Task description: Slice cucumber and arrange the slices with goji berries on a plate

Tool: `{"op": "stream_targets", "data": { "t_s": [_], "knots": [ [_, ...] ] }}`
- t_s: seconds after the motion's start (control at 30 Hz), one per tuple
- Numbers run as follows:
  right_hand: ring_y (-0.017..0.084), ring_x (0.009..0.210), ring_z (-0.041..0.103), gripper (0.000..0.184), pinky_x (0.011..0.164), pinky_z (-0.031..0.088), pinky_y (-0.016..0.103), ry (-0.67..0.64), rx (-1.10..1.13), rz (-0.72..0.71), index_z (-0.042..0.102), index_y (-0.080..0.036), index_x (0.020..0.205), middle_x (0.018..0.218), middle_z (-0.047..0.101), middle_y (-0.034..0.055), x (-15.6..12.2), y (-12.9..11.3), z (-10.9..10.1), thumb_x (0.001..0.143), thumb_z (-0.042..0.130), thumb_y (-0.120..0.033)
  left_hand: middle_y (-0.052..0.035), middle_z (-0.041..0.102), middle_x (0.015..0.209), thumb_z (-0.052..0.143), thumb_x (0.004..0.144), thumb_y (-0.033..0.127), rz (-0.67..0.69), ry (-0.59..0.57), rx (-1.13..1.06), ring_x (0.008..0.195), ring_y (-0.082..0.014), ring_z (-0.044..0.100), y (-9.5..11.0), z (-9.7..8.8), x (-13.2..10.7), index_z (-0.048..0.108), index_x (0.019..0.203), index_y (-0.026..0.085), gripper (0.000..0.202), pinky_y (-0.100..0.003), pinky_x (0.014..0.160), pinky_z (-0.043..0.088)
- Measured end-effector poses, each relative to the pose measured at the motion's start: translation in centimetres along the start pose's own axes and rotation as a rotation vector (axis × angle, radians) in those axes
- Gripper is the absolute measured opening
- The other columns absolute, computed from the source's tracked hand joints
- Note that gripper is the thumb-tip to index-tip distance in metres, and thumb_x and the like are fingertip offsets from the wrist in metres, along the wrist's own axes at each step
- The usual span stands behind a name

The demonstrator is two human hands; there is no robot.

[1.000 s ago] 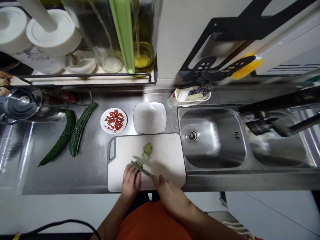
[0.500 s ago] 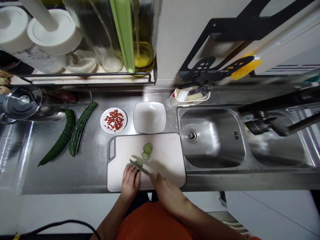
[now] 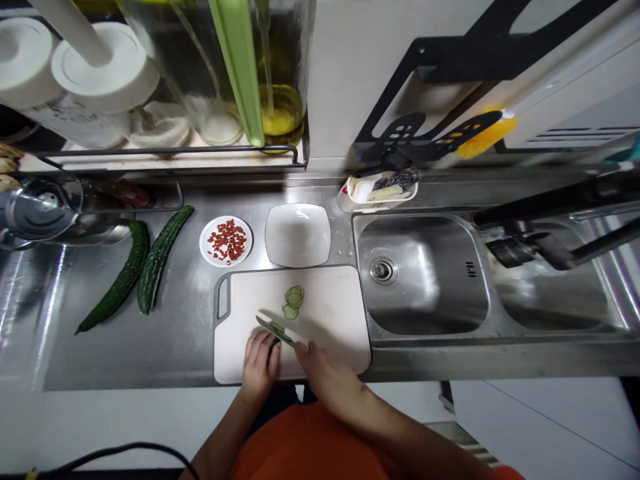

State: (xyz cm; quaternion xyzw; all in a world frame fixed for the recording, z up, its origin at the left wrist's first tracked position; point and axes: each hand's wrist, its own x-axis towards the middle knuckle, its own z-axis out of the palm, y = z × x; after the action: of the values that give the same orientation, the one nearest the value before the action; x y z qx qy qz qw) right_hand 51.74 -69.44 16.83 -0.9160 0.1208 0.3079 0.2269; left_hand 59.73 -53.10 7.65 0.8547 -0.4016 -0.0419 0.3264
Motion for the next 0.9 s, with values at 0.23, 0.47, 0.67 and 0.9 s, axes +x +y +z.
{"op": "stream_targets", "data": {
  "t_s": [0.23,0.47,0.67,0.9],
  "knots": [
    [0.017,0.067,0.061,0.029,0.051,0.039,0.023,0.034,-0.024,-0.006,0.051,-0.018,0.106,0.086,0.062,0.0078,0.7,-0.2,0.0,0.084,0.036,-0.006,-0.0106,0.062,0.102,0.055,0.082,0.014,0.005,0.006,-0.004,0.103,-0.0225,0.055,0.1,-0.1,0.1,0.057,0.108,0.015,0.026,-0.044,0.092,0.046],
    [0.018,0.070,0.063,0.026,0.053,0.042,0.023,0.036,-0.012,0.024,0.052,-0.019,0.103,0.087,0.063,0.0082,1.7,-0.5,0.5,0.088,0.034,-0.009,-0.0114,0.061,0.105,0.053,0.083,0.014,-0.007,-0.009,-0.016,0.104,-0.0218,0.055,0.1,-0.1,0.1,0.056,0.110,0.014,0.027,-0.043,0.092,0.046],
    [0.020,0.072,0.063,0.030,0.054,0.042,0.026,-0.016,0.017,0.044,0.052,-0.019,0.106,0.091,0.062,0.0095,2.4,-0.7,0.3,0.088,0.030,-0.007,-0.0110,0.063,0.105,0.052,0.084,0.016,-0.003,0.007,-0.019,0.103,-0.0214,0.057,0.0,-0.1,0.1,0.057,0.110,0.015,0.027,-0.043,0.092,0.046],
    [0.017,0.075,0.060,0.027,0.060,0.041,0.025,-0.005,0.047,0.002,0.050,-0.018,0.102,0.090,0.060,0.0077,3.2,-0.2,1.8,0.086,0.032,-0.005,-0.0104,0.063,0.106,0.053,0.083,0.014,-0.004,-0.005,-0.025,0.104,-0.0211,0.056,-0.1,0.0,-0.1,0.056,0.111,0.015,0.028,-0.042,0.093,0.046]
  ]
}}
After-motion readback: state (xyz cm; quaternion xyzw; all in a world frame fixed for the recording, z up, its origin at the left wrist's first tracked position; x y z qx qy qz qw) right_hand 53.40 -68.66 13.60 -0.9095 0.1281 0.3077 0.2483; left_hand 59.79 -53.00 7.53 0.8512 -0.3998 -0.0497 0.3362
